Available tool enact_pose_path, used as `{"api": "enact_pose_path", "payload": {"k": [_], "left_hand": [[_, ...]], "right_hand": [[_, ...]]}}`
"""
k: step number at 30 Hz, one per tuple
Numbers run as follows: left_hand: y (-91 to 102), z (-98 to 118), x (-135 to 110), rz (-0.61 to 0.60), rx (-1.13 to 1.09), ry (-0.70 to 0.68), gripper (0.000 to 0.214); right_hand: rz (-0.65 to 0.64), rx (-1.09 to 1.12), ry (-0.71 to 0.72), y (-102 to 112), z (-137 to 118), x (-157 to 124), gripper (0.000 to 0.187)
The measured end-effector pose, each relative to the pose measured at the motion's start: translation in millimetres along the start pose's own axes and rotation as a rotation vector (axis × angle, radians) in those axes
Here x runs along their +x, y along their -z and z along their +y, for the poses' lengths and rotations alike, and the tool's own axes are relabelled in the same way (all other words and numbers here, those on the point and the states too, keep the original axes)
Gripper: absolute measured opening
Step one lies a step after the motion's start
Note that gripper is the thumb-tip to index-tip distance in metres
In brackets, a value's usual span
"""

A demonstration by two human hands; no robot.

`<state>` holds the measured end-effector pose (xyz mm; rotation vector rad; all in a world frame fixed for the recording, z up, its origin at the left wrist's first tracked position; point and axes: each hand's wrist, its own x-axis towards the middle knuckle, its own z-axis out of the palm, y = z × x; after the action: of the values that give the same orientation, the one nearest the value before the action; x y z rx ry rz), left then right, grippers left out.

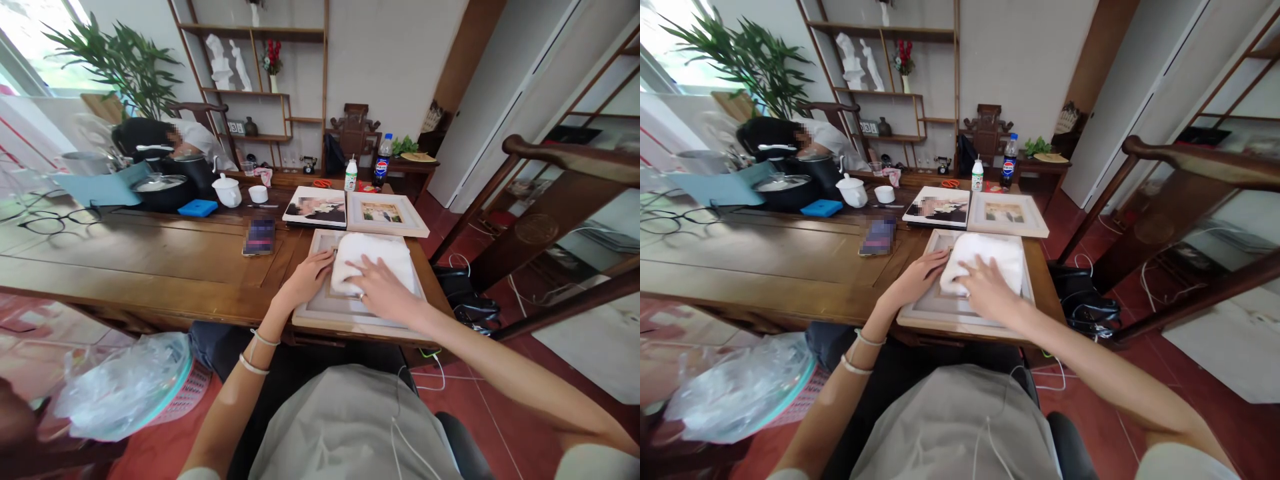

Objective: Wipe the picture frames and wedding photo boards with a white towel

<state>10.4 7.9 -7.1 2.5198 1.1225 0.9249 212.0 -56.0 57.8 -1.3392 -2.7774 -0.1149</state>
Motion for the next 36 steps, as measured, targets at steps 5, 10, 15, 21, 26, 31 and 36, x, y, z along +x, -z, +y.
{"api": "enact_pose_path", "payload": {"k": [5, 10, 15, 21, 26, 31, 36], "left_hand": [[3.2, 1.2, 0.6, -0.016, 0.000, -0.003, 0.039], [7.5, 3.0, 0.5, -0.038, -0.011, -0.019, 0.041], [3.3, 2.5, -0.8, -0.001, 0.012, -0.009, 0.040], [0.5, -1.0, -1.9, -0.009, 0.017, 0.002, 0.040], [1.8, -0.9, -2.0, -0.028, 0.036, 0.011, 0.042], [2.3, -0.2, -2.0, -0.036, 0.049, 0.002, 0.042], [3.6, 1.1, -2.3, -0.040, 0.041, -0.003, 0.041]], "right_hand": [[0.016, 0.029, 0.078, 7.2, -54.7, -23.2, 0.041], [0.068, 0.026, 0.090, -1.9, -70.7, -15.8, 0.037], [0.039, 0.064, 0.079, 0.6, -57.3, -33.9, 0.039], [0.015, 0.040, -0.043, 18.4, -26.8, -74.3, 0.038], [0.010, 0.044, -0.115, 21.9, 4.1, -90.3, 0.037], [0.046, 0.021, -0.118, 11.0, 37.2, -74.6, 0.042], [0.081, -0.030, -0.134, 1.1, 74.3, -34.6, 0.039]]}}
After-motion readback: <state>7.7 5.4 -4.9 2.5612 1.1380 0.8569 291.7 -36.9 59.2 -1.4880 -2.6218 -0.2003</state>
